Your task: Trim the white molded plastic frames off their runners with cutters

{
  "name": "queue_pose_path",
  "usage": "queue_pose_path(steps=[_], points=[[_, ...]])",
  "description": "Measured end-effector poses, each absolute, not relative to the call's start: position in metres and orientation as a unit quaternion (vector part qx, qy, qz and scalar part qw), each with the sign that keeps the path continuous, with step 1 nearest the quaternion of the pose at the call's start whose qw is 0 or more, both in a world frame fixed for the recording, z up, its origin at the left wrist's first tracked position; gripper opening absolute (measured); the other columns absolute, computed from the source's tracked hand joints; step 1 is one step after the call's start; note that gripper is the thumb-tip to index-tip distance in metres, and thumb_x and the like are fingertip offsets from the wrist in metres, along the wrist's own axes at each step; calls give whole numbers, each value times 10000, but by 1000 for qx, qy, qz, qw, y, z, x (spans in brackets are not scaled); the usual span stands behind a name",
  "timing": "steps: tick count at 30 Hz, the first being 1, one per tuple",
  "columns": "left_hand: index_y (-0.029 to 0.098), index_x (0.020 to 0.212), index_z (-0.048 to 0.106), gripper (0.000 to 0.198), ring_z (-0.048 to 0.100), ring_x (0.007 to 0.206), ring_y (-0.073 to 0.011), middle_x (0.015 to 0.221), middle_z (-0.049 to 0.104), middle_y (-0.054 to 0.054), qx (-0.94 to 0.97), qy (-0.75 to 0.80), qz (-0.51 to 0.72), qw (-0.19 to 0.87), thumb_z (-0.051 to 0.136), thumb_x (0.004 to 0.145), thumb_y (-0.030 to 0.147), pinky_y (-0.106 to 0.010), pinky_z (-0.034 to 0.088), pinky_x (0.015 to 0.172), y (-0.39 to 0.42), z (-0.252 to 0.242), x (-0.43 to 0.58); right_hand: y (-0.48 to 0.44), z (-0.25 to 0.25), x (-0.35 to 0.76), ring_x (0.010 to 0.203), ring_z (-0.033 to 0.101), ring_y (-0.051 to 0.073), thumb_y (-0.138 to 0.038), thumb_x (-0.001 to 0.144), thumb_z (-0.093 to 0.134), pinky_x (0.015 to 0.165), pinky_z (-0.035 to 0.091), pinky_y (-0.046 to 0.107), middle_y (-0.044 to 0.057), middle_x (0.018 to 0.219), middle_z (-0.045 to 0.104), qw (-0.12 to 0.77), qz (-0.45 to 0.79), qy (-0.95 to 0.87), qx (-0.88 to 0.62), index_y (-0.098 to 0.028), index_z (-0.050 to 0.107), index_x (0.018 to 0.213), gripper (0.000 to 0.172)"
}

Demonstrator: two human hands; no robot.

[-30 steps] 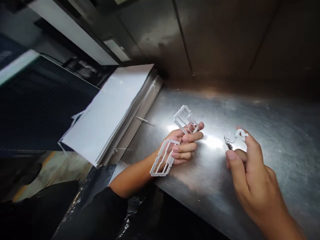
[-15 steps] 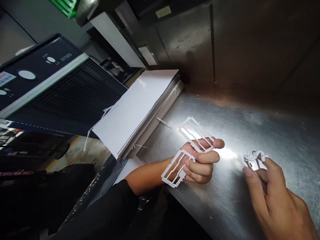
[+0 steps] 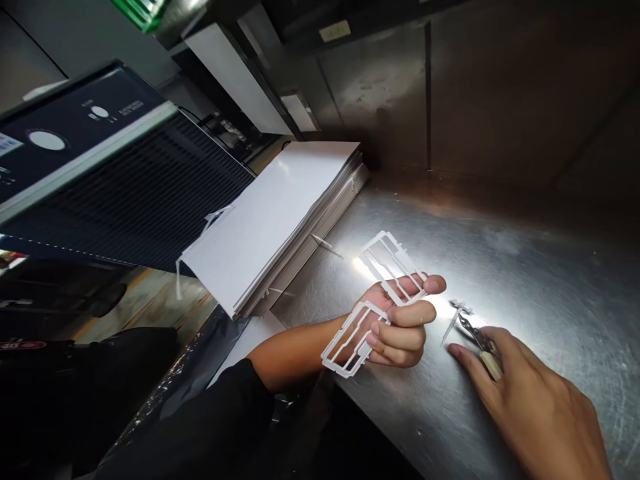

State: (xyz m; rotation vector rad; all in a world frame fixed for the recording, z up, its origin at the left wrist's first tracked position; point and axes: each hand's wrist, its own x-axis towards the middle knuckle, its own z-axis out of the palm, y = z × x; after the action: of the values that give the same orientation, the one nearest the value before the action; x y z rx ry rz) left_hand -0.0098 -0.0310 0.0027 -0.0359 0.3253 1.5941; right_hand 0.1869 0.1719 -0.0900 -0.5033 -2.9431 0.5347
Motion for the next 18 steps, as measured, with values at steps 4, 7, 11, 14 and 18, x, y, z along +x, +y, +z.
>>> queue_pose_path(steps=[4,7,11,14,18], points=[[256,1013,673,385,-64,422,-120,577,187,80,-3,137,711,690,362,1208,373,-178,53,292,-33,2,-10,154,-84,180,672,735,310,-938,1172,322,529,433,366,44,990,774,123,124,-975,-134,-272,700,1241,769],[265,1040,702,362,-53,425,-117,575,191,81,-6,145,709,690,418,1205,417,-173,60,299,-33,-2,-9,145,-83,175,696,725,292,-727,1245,394,535,386,354,51,969,753,140,85,-982,-91,-230,703,1194,587],[265,1080,752,332,-50,431,-117,567,163,84,-15,164,719,675,477,1189,415,-165,40,308,-31,-5,-8,147,-86,174,733,735,285,-494,1208,473,522,370,354,49,1013,750,101,85,-988,-81,-231,705,1193,352],[247,1087,779,378,-41,429,-118,572,187,80,-10,161,730,664,449,1197,394,-169,38,306,-32,-5,-9,157,-87,178,755,752,301,-467,1180,473,527,415,370,51,1092,769,65,78,-990,-101,-239,705,1234,330],[213,1132,802,436,-9,423,-122,583,241,70,25,138,748,649,399,1210,357,-183,47,301,-33,-6,-12,169,-84,175,757,771,337,-494,1149,484,521,454,390,81,1156,797,2,87,-987,-138,-248,742,1209,362]])
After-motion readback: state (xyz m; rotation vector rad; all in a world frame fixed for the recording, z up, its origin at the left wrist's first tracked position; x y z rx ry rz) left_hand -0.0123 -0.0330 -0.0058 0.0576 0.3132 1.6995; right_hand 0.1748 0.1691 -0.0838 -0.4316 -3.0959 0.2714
